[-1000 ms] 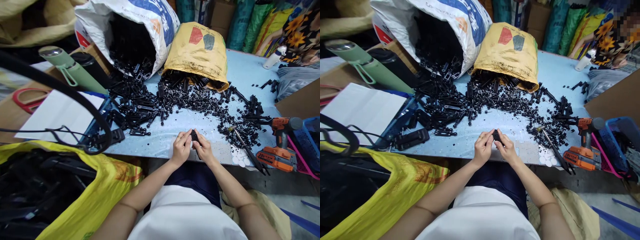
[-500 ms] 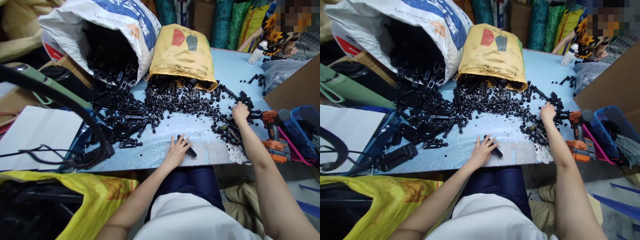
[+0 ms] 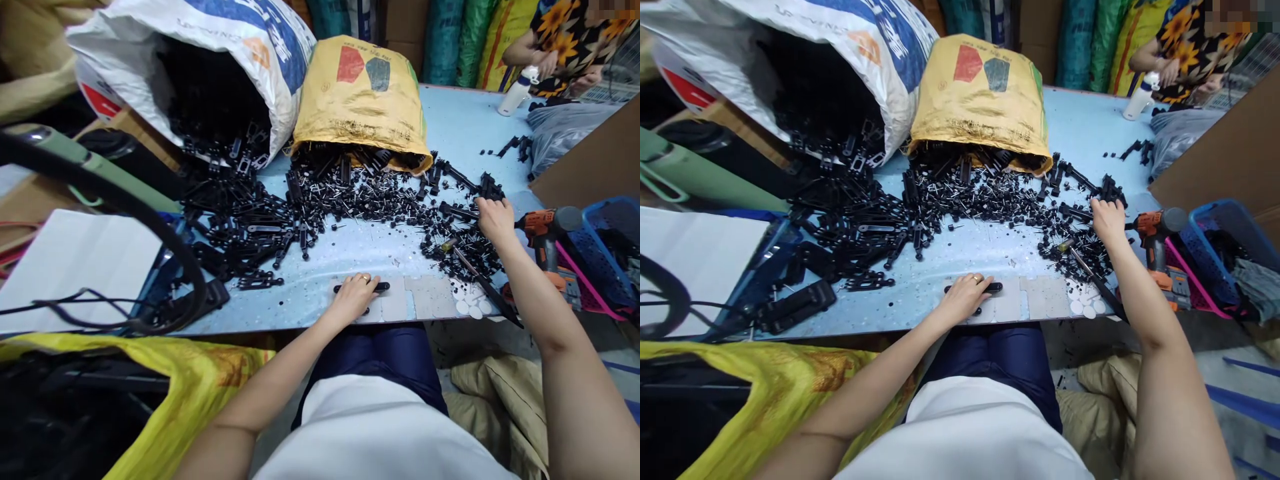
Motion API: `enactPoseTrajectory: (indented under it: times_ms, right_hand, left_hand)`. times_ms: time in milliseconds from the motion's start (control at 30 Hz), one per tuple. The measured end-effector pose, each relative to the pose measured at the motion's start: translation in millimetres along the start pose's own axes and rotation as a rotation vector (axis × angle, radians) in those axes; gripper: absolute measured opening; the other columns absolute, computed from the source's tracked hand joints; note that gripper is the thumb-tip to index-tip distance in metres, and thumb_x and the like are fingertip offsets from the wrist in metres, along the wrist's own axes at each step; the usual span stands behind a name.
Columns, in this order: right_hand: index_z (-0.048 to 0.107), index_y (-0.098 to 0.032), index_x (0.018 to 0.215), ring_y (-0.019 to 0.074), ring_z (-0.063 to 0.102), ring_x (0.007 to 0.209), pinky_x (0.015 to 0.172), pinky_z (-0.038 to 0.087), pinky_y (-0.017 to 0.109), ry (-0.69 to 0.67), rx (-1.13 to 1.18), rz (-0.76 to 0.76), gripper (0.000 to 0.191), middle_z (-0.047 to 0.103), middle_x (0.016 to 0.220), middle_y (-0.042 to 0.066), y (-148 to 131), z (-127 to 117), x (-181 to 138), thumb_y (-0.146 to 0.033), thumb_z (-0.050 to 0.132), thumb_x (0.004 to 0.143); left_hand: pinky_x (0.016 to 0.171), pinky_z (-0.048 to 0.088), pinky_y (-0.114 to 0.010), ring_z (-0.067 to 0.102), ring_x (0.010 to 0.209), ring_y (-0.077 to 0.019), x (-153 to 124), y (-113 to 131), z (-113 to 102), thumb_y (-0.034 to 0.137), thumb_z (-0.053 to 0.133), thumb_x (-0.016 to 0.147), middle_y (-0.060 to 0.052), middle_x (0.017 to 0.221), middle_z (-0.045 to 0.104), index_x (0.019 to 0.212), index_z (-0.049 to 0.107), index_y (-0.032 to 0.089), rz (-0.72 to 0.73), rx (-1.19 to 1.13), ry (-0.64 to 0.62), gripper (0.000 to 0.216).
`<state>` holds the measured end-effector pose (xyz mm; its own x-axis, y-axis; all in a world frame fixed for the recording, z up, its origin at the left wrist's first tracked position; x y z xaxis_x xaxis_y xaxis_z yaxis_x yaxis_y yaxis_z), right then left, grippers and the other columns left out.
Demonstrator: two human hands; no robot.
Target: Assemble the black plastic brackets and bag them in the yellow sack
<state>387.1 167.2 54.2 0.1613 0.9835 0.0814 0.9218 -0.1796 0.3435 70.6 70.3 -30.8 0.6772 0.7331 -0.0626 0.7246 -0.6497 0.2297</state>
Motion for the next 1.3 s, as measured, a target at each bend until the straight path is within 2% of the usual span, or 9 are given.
enactPoseTrajectory:
  times_ms: [167, 300, 500, 600, 767, 867, 1033, 1200, 1300]
  right_hand:
    - [0.049, -0.01, 0.121, 0.0268, 0.05, 0.103, 0.08, 0.038, 0.036, -0.127, 0.047, -0.046, 0.041, 0.054, 0.116, 0.018, -16.5, 19.6, 5.0, -0.012, 0.033, 0.083]
    - [0.053, -0.009, 0.113, 0.0262, 0.051, 0.101, 0.079, 0.039, 0.035, -0.256, 0.031, -0.068, 0.035, 0.057, 0.111, 0.019, -37.5, 29.0, 16.1, -0.014, 0.038, 0.082]
    - [0.048, -0.008, 0.112, 0.0258, 0.056, 0.088, 0.064, 0.041, 0.031, -0.107, 0.112, -0.042, 0.032, 0.057, 0.106, 0.019, -64.4, -14.2, -6.0, -0.026, 0.035, 0.089]
    - [0.048, -0.013, 0.107, 0.0189, 0.057, 0.071, 0.054, 0.039, 0.026, -0.162, 0.246, -0.268, 0.028, 0.059, 0.099, 0.013, -99.5, -28.3, -46.8, -0.033, 0.037, 0.09]
    - [0.052, -0.015, 0.092, 0.0166, 0.057, 0.068, 0.054, 0.035, 0.024, -0.298, 0.277, -0.753, 0.026, 0.06, 0.082, 0.007, -162.3, -25.1, -136.0, -0.039, 0.043, 0.09]
    - [0.053, -0.015, 0.092, 0.0182, 0.057, 0.074, 0.061, 0.035, 0.026, -0.23, 0.25, -0.87, 0.029, 0.059, 0.082, 0.007, -182.1, -18.7, -164.7, -0.041, 0.041, 0.09]
    - [0.056, -0.017, 0.093, 0.0168, 0.055, 0.074, 0.06, 0.031, 0.025, -0.16, 0.242, -0.841, 0.028, 0.058, 0.081, 0.006, -195.9, -5.0, -170.9, -0.041, 0.042, 0.091]
    - [0.057, -0.019, 0.091, 0.0163, 0.051, 0.073, 0.059, 0.026, 0.026, -0.024, 0.227, -0.782, 0.029, 0.057, 0.079, 0.005, -195.5, -11.8, -171.2, -0.041, 0.039, 0.092]
    - [0.058, -0.02, 0.092, 0.0163, 0.049, 0.072, 0.06, 0.024, 0.028, 0.046, 0.209, -0.776, 0.026, 0.057, 0.078, 0.005, -195.4, -24.0, -173.9, -0.037, 0.039, 0.092]
  left_hand:
    - [0.076, 0.042, -0.031, 0.055, 0.091, -0.0208, 6.1, 7.6, 4.2, 0.021, 0.046, 0.088, -0.009, 0.094, 0.06, 0.115, 0.051, 0.017, 0.049, 0.002, 0.017, 0.028]
    - [0.074, 0.043, -0.031, 0.056, 0.088, -0.0213, 5.6, 7.0, 5.0, 0.02, 0.045, 0.088, -0.01, 0.094, 0.06, 0.117, 0.05, 0.015, 0.033, 0.03, 0.043, 0.03]
    - [0.072, 0.042, -0.031, 0.056, 0.087, -0.0209, 4.0, 2.0, 2.5, 0.021, 0.041, 0.09, -0.01, 0.09, 0.061, 0.116, 0.049, 0.015, 0.029, 0.043, 0.08, 0.029]
    - [0.075, 0.043, -0.032, 0.056, 0.09, -0.0216, 4.7, 0.7, 2.4, 0.023, 0.044, 0.089, -0.011, 0.095, 0.06, 0.116, 0.049, 0.014, 0.024, 0.016, 0.044, 0.029]
    - [0.081, 0.043, -0.033, 0.054, 0.097, -0.0215, 6.6, 2.7, -1.5, 0.027, 0.043, 0.09, -0.01, 0.102, 0.059, 0.115, 0.05, 0.016, 0.035, -0.063, -0.005, 0.029]
    - [0.083, 0.042, -0.033, 0.053, 0.099, -0.0217, 7.9, 3.1, -3.7, 0.027, 0.041, 0.09, -0.009, 0.102, 0.059, 0.111, 0.052, 0.016, 0.036, -0.1, -0.043, 0.026]
    - [0.085, 0.041, -0.034, 0.053, 0.1, -0.0214, 9.3, 5.8, -7.9, 0.027, 0.041, 0.09, -0.008, 0.104, 0.059, 0.111, 0.05, 0.017, 0.047, -0.136, -0.077, 0.026]
    - [0.083, 0.041, -0.038, 0.054, 0.096, -0.0261, 7.1, 8.7, -10.4, 0.06, 0.058, 0.071, -0.009, 0.1, 0.059, 0.105, 0.05, 0.017, 0.063, -0.131, -0.018, 0.056]
    - [0.077, 0.044, -0.035, 0.057, 0.088, -0.0252, 4.3, 6.6, -7.1, 0.062, 0.06, 0.067, -0.008, 0.093, 0.06, 0.101, 0.05, 0.016, 0.058, -0.156, 0.037, 0.058]
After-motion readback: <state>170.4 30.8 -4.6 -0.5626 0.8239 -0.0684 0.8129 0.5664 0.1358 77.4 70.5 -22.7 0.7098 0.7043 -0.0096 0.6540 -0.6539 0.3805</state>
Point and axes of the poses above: each hand's wrist, its own x-axis towards the middle knuckle, its own z-axis out of the palm, y = z × x, the point moved 8 cm from there along x, towards the middle knuckle
